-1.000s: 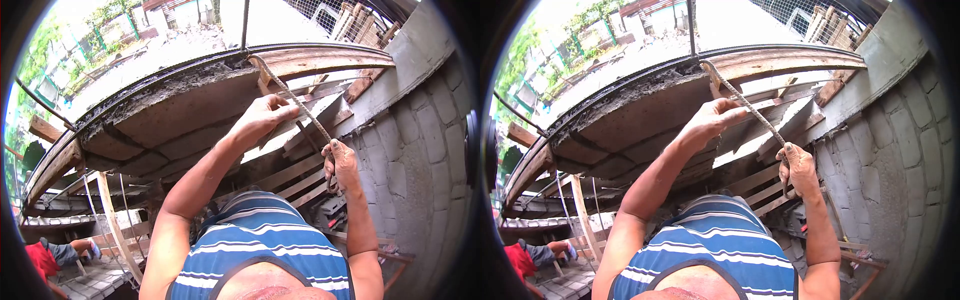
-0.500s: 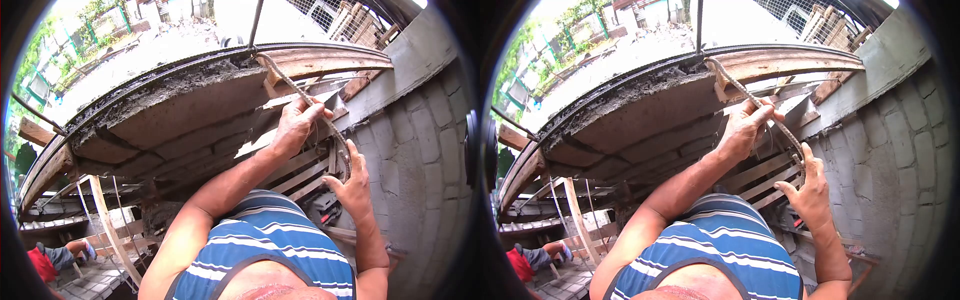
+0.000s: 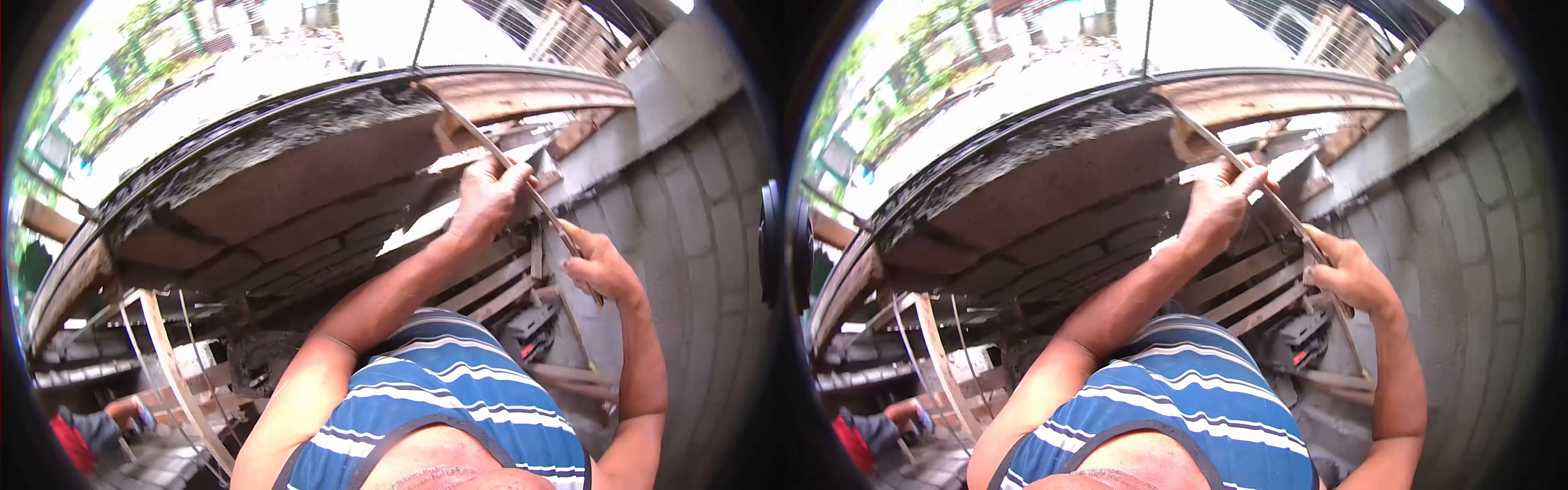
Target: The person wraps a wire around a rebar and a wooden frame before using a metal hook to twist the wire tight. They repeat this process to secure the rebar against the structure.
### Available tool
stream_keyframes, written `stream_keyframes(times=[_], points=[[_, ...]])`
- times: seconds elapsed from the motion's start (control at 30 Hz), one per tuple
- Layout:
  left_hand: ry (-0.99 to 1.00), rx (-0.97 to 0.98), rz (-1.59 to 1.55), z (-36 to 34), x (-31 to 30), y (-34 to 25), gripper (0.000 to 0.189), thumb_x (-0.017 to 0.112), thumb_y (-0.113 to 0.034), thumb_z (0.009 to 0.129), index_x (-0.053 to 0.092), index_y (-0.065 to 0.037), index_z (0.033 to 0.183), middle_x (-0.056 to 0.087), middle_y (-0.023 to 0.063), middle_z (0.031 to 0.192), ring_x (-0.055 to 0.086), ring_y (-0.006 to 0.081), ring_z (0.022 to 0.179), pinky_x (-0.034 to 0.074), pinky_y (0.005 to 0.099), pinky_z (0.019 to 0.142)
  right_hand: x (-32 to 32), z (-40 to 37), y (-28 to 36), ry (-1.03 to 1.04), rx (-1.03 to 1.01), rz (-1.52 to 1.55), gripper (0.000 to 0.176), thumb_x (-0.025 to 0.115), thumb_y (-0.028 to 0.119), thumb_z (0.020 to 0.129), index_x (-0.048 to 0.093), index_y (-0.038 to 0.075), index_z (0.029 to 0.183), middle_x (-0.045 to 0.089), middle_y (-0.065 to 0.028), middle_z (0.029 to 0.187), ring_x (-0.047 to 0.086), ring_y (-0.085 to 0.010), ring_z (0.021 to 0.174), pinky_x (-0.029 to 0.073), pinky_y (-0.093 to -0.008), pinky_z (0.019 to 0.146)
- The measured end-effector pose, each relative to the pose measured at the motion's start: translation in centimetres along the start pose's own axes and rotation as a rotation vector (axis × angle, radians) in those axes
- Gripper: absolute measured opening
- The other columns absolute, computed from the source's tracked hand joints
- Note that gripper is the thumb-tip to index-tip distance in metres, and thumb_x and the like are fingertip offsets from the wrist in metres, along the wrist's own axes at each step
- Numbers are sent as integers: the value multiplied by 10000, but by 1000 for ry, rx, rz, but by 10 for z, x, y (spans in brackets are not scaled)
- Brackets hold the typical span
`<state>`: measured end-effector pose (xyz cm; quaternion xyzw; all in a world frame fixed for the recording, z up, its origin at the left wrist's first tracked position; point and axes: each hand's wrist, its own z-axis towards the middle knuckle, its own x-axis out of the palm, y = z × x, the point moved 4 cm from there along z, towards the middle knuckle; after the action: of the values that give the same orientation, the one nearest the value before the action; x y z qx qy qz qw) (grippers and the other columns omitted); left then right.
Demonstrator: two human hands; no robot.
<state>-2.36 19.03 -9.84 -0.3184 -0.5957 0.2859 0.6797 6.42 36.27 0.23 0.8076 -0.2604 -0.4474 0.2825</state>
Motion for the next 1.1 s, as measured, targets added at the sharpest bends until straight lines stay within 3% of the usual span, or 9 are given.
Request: stream_keyframes(times=[0.13,0.2,0.27,0.47,0.6,0.67,0.8,0.87,1.1], points=[[18,74,185,-2,-8,-9,275,741,-248,889,691,-2,1004,711,60,871,619,107,797,513,295,739,14,1,-39,-299,-82,174,591,631,80,792,566,-31,1369,653,-61,1163,575,-80,818,485,-237,711],[-43,78,272,-16,-17,-19,293,752,-246,885,678,18,990,692,65,873,599,113,774,505,300,717,18,0,-71,-616,-213,263,381,601,60,847,605,-12,1220,508,9,684,435,-61,521,382,-222,482],[-30,82,333,-27,-30,-13,285,753,-244,889,672,20,961,684,67,839,603,111,757,504,303,682,22,2,-83,-824,-393,568,164,597,75,917,600,12,1068,472,17,678,402,-62,510,364,-227,462],[-5,0,295,-69,-44,-47,237,728,-226,939,685,7,949,662,24,779,582,66,677,475,247,597,46,32,-113,-234,-481,606,212,623,187,987,614,-9,1065,534,-9,717,495,-78,641,374,-207,544],[-28,40,168,-83,-45,-70,202,696,-195,968,693,7,955,651,11,767,568,59,647,472,236,574,83,65,-38,-208,-688,437,335,550,153,1038,602,-31,1312,695,-102,1043,515,-87,688,410,-207,632],[-128,75,58,-90,-45,-81,194,682,-193,978,684,1,995,631,10,746,548,43,615,431,203,519,100,84,-23,59,-642,455,394,542,144,1042,541,-27,1396,683,-124,1223,569,-96,745,446,-220,670],[-362,256,-79,-104,-60,-109,168,650,-176,996,655,-8,999,575,12,694,454,17,549,335,183,453,155,99,22,319,-600,585,282,510,101,1049,588,-18,1292,711,-71,973,514,-32,640,397,-170,581],[-360,382,-198,-108,-77,-111,170,634,-164,1003,633,-13,1081,614,26,752,466,25,549,366,181,471,172,107,38,369,-622,669,208,517,120,1053,646,7,1171,527,36,689,425,-22,543,309,-188,459],[-169,364,155,-162,-105,-127,388,592,-258,1020,574,-3,1313,658,146,1210,646,193,1055,527,359,931,185,113,83,752,-543,623,264,542,231,1056,651,-8,1084,440,72,621,381,-25,501,301,-212,448]])
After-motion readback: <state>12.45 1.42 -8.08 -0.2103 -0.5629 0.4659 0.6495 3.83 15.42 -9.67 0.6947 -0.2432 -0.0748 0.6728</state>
